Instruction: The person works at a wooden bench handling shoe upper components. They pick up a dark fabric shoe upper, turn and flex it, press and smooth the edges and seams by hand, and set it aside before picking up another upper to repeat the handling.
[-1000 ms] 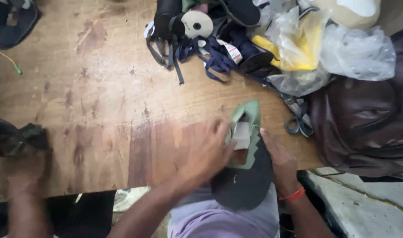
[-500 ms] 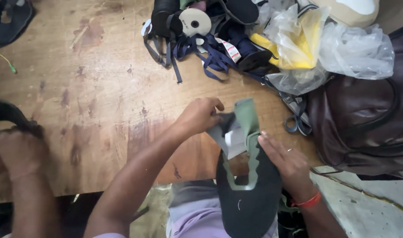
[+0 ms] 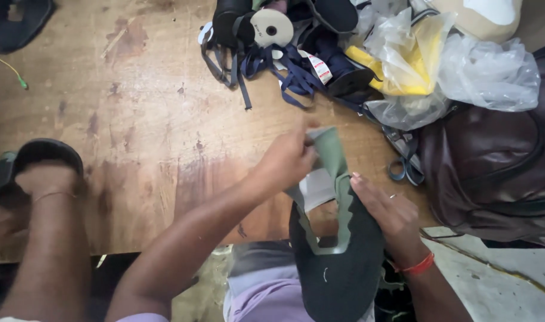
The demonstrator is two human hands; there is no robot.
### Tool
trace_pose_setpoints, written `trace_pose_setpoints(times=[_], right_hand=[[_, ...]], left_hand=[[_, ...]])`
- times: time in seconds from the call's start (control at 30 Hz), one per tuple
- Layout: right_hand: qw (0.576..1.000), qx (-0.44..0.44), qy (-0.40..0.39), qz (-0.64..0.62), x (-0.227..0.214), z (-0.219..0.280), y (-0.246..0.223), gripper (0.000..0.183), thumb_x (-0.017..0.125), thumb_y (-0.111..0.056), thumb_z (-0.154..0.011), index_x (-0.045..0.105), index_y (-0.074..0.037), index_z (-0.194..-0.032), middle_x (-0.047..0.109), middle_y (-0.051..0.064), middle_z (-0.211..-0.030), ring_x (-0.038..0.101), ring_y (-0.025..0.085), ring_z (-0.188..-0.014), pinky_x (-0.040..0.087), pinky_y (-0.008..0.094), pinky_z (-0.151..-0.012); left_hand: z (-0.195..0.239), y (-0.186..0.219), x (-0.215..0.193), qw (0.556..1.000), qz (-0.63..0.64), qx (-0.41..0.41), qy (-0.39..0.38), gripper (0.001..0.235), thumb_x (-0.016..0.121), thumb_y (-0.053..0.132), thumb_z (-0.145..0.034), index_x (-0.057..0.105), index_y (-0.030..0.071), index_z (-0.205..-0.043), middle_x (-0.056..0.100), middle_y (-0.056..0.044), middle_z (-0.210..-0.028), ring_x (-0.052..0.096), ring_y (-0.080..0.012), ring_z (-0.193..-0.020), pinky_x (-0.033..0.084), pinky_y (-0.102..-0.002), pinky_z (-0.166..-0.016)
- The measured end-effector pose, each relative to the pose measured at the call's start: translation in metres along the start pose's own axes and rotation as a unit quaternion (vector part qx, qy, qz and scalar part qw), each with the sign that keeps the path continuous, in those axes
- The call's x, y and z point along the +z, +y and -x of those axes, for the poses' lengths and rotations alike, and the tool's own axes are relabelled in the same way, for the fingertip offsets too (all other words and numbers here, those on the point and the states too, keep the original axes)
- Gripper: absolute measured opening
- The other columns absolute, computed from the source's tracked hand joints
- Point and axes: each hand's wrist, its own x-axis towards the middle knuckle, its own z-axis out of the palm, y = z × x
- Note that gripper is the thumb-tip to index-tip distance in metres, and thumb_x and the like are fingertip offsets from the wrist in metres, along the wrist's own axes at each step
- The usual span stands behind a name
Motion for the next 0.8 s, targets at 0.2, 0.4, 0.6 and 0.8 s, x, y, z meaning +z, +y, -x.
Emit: trace_pose_setpoints(times=[0.2, 0.4, 0.6, 0.8], right_hand=[[0.994, -0.085, 0.034, 0.059, -0.007, -0.022, -0.01, 0.046, 0.061, -0.004, -0.089, 0.065, -0.007, -0.135, 0.069, 0.013, -0.131, 0.074, 0.029, -0.106, 0.059, 0.037, -0.083], [0.993, -0.102, -0.007, 0.064, 0.001, -0.031, -0.005, 0.049, 0.06, -0.003, -0.088, 0.065, -0.007, -0.137, 0.069, 0.012, -0.136, 0.074, 0.026, -0.098, 0.058, 0.037, -0.076], [0.994, -0.09, -0.004, 0.068, 0.018, -0.023, 0.025, 0.054, 0.063, 0.002, -0.088, 0.063, -0.008, -0.142, 0.069, 0.013, -0.139, 0.074, 0.025, -0.101, 0.058, 0.037, -0.078], [0.986, 0.082, 0.112, -0.094, 0.047, -0.011, 0.064, 0.051, 0.061, -0.002, -0.101, 0.055, -0.003, -0.152, 0.065, 0.018, -0.144, 0.071, 0.04, -0.125, 0.056, 0.046, -0.101]], left_hand=[[-0.008, -0.025, 0.014, 0.862, 0.427, -0.238, -0.135, 0.054, 0.069, 0.033, -0.096, 0.059, -0.007, -0.13, 0.073, -0.016, -0.097, 0.073, -0.0206, -0.083, 0.063, -0.033, -0.075], [-0.006, 0.012, -0.027, 0.867, 0.393, -0.283, -0.118, 0.054, 0.065, 0.037, -0.095, 0.056, 0.003, -0.136, 0.072, -0.01, -0.09, 0.072, -0.0152, -0.077, 0.064, -0.027, -0.067], [-0.008, -0.057, -0.031, 0.883, 0.409, -0.225, -0.042, 0.026, 0.061, 0.013, -0.099, 0.066, -0.006, -0.116, 0.074, -0.014, -0.086, 0.074, -0.0183, -0.068, 0.064, -0.032, -0.061], [0.007, 0.005, -0.087, 0.871, 0.456, -0.084, 0.161, 0.015, 0.055, 0.012, -0.11, 0.064, 0.0, -0.111, 0.07, -0.01, -0.089, 0.069, -0.0157, -0.07, 0.059, -0.029, -0.063]])
